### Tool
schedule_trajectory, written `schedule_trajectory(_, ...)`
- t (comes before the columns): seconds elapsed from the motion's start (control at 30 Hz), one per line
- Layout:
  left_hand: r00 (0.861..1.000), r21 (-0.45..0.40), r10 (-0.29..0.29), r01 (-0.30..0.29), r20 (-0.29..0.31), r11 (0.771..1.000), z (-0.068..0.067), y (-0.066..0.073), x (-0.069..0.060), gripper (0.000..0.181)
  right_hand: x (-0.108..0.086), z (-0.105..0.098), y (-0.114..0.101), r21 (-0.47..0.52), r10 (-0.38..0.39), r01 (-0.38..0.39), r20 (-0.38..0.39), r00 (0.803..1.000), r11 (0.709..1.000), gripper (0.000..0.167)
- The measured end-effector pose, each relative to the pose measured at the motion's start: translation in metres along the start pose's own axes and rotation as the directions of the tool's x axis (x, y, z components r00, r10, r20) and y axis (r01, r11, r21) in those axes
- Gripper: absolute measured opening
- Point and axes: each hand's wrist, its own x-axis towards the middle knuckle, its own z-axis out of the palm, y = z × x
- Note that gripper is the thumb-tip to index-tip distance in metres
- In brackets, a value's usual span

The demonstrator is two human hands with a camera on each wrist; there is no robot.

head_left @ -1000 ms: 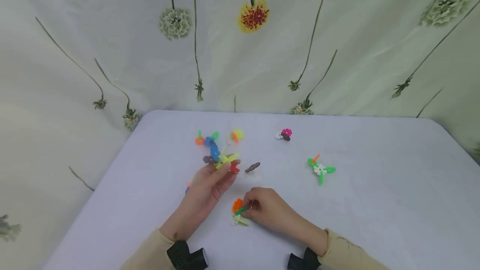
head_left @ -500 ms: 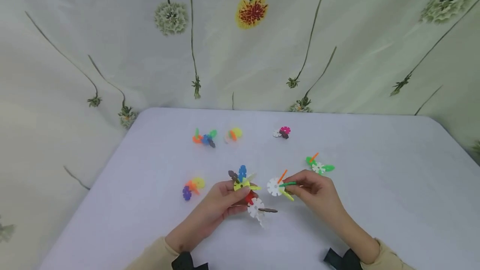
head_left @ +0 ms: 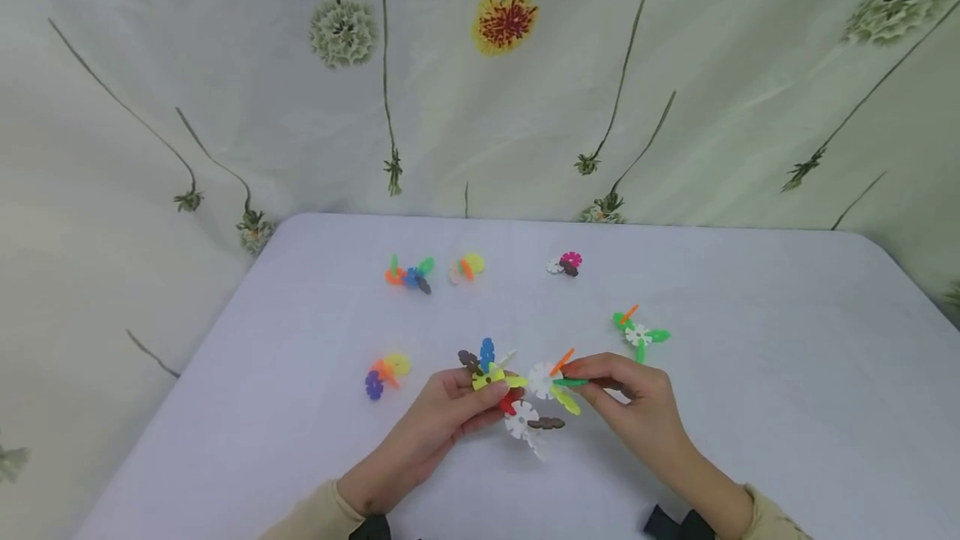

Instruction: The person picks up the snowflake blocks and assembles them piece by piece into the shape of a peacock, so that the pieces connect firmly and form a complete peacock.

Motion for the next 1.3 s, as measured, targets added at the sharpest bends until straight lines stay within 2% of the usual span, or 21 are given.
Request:
schedule_trajectory(0.2, 0.999, -0.073, -0.032, 0.031, -0.016, 0.997, 0.002, -0.004, 0.001, 0.038, -0.004, 0.004, 0.006, 0.052, 0.079, -0.078, -0.021, 0.997, 0.996, 0.032)
schedule_trajectory(0.4, 0.998, -0.139, -0.064, 0.064, 0.003, 0.988, 0.002, -0.005, 0.000, 0.039, -0.006, 0.005, 0.008, 0.073, 0.071, -0.070, -0.015, 0.997, 0.995, 0.035)
schedule_trajectory(0.47, 0.997, -0.134, -0.071, 0.069, -0.007, 0.989, 0.003, -0.005, 0.001, 0.039, -0.006, 0.005, 0.007, 0.079, 0.091, -0.089, -0.013, 0.996, 0.993, 0.034)
schedule_trajectory(0.57, 0.998, -0.090, -0.066, 0.064, -0.019, 0.994, 0.003, -0.006, 0.001, 0.039, -0.006, 0.007, 0.004, 0.126, 0.183, -0.179, -0.028, 0.983, 0.976, 0.029)
schedule_trajectory(0.67, 0.998, -0.028, -0.042, 0.041, -0.038, 0.999, 0.004, -0.009, 0.002, 0.039, -0.007, 0.011, 0.004, 0.212, 0.291, -0.280, -0.022, 0.957, 0.936, 0.022)
schedule_trajectory(0.73, 0.998, 0.005, -0.024, 0.024, -0.052, 1.000, 0.005, -0.011, 0.002, 0.039, -0.008, 0.013, 0.006, 0.260, 0.325, -0.313, -0.003, 0.946, 0.913, 0.019)
schedule_trajectory(0.83, 0.998, 0.023, -0.008, 0.010, -0.054, 1.000, 0.005, -0.013, 0.003, 0.039, -0.009, 0.016, 0.008, 0.298, 0.313, -0.308, 0.031, 0.949, 0.904, 0.018)
schedule_trajectory(0.93, 0.999, -0.008, -0.027, 0.026, -0.039, 1.000, 0.004, -0.013, 0.003, 0.037, -0.009, 0.016, 0.008, 0.310, 0.302, -0.299, 0.040, 0.953, 0.902, 0.021)
schedule_trajectory(1.07, 0.999, -0.055, -0.049, 0.048, -0.014, 0.997, 0.004, -0.010, 0.001, 0.033, -0.008, 0.012, 0.004, 0.351, 0.343, -0.331, 0.030, 0.939, 0.876, 0.028)
schedule_trajectory(1.17, 1.000, -0.054, -0.013, 0.013, 0.006, 0.998, 0.005, -0.006, -0.001, 0.036, -0.006, 0.006, 0.000, 0.389, 0.354, -0.344, 0.047, 0.934, 0.854, 0.033)
schedule_trajectory(1.3, 0.999, -0.049, 0.036, -0.035, 0.030, 0.998, 0.006, -0.004, -0.002, 0.040, -0.005, 0.002, -0.001, 0.419, 0.313, -0.327, 0.105, 0.944, 0.847, 0.039)
